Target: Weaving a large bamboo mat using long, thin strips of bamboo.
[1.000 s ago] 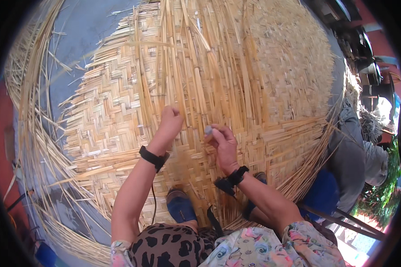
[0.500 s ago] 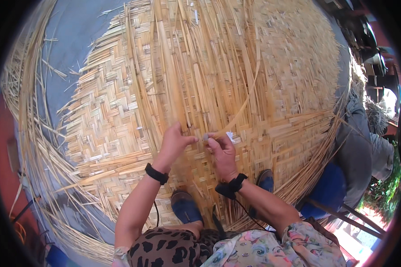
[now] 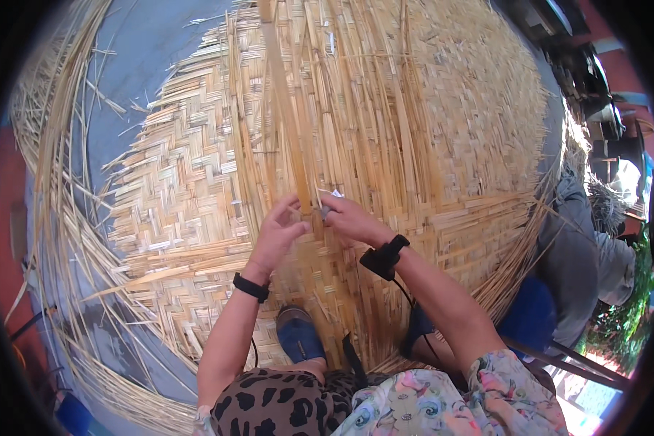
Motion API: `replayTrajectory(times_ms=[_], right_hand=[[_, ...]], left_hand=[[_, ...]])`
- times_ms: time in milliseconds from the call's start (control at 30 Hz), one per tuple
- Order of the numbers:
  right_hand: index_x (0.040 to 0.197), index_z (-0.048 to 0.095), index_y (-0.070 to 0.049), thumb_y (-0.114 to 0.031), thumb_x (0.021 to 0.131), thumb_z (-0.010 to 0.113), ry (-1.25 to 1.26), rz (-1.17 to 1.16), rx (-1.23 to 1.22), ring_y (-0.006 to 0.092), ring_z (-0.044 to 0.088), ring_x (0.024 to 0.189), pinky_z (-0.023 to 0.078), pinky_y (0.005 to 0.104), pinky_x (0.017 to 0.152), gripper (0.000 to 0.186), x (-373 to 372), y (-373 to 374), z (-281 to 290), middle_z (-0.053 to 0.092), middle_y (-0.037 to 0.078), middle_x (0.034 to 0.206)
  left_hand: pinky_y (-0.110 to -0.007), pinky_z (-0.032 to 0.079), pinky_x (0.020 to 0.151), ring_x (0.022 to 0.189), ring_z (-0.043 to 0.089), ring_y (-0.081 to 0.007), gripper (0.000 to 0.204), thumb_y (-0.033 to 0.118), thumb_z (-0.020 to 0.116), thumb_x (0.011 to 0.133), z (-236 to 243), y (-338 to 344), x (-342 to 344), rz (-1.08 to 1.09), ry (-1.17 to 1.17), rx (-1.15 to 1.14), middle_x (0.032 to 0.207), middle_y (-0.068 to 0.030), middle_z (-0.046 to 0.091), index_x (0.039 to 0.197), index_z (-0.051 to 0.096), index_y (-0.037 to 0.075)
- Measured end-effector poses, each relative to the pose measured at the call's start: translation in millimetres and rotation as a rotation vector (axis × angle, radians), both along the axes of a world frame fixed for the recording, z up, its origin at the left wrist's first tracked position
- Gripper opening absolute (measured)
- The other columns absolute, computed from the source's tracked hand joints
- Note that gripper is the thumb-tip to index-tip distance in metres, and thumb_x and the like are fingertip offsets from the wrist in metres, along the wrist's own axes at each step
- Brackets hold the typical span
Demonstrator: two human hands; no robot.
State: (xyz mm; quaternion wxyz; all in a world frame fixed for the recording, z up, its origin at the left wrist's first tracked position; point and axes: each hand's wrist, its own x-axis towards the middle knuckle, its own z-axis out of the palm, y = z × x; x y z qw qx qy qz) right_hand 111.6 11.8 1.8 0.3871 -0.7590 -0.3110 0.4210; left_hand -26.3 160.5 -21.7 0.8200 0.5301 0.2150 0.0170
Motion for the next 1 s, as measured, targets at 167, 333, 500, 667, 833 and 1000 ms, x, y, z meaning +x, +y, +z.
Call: replayTrajectory(times_ms=[167,333,500,667,833,1000], right_hand=[[0.136,0.048,-0.004,-0.002,0.087,0.051,0.182,-0.051,-0.062,0.0163,0.058,0.095,0.048,0.0326,0.088,0.049,9,-2,-3,0.062,0.011,0.107],[0.141,0.044,-0.005,-0.002,0.086,0.049,-0.149,-0.466,-0.009,0.0336,0.065,0.102,0.05,0.043,0.089,0.055,-26,-7,32,0.065,0.022,0.114],[0.128,0.055,-0.006,0.001,0.084,0.056,-0.629,0.293,0.241,0.0344,0.065,0.098,0.051,0.0415,0.089,0.045,-65,55,58,0.067,0.017,0.108],[0.105,0.065,-0.004,-0.006,0.086,0.063,-0.369,0.552,-0.036,0.0296,0.067,0.086,0.052,0.0341,0.08,0.019,-51,56,52,0.068,0.014,0.097],[0.107,0.064,-0.006,-0.015,0.099,0.06,0.734,-1.073,0.49,0.0139,0.066,0.089,0.058,0.0295,0.079,0.012,-80,23,27,0.068,0.005,0.098],[0.113,0.062,-0.005,-0.014,0.098,0.061,0.748,-1.123,0.399,0.0162,0.068,0.091,0.058,0.0296,0.084,0.018,-82,31,9,0.068,0.008,0.104]], left_hand=[[-0.035,0.055,0.092,0.114,0.061,-0.0216,0.019,-0.01,0.054,0.09,17,-16,-51,0.522,0.092,-0.084,0.11,-0.0129,0.065,0.101,0.062,0.003],[-0.046,0.054,0.098,0.11,0.064,-0.0286,0.016,-0.008,0.046,0.091,99,86,-125,0.989,-0.319,-0.657,0.117,-0.0168,0.065,0.093,0.057,0.004],[-0.043,0.055,0.096,0.125,0.057,-0.0311,0.033,0.005,0.052,0.098,100,140,-118,0.461,-0.21,-0.357,0.127,-0.0181,0.061,0.131,0.053,0.001],[-0.031,0.054,0.084,0.097,0.064,-0.0166,0.037,0.021,0.064,0.096,33,107,-28,0.039,0.361,0.048,0.109,-0.0085,0.064,0.125,0.054,0.0],[-0.026,0.051,0.071,0.08,0.062,-0.0116,0.03,0.01,0.064,0.088,26,100,3,-0.125,0.417,0.209,0.093,-0.0049,0.065,0.116,0.059,-0.001],[-0.029,0.055,0.075,0.082,0.066,-0.0149,0.025,0.005,0.062,0.087,37,95,9,-0.191,0.38,0.166,0.093,-0.0064,0.069,0.111,0.063,-0.003]])
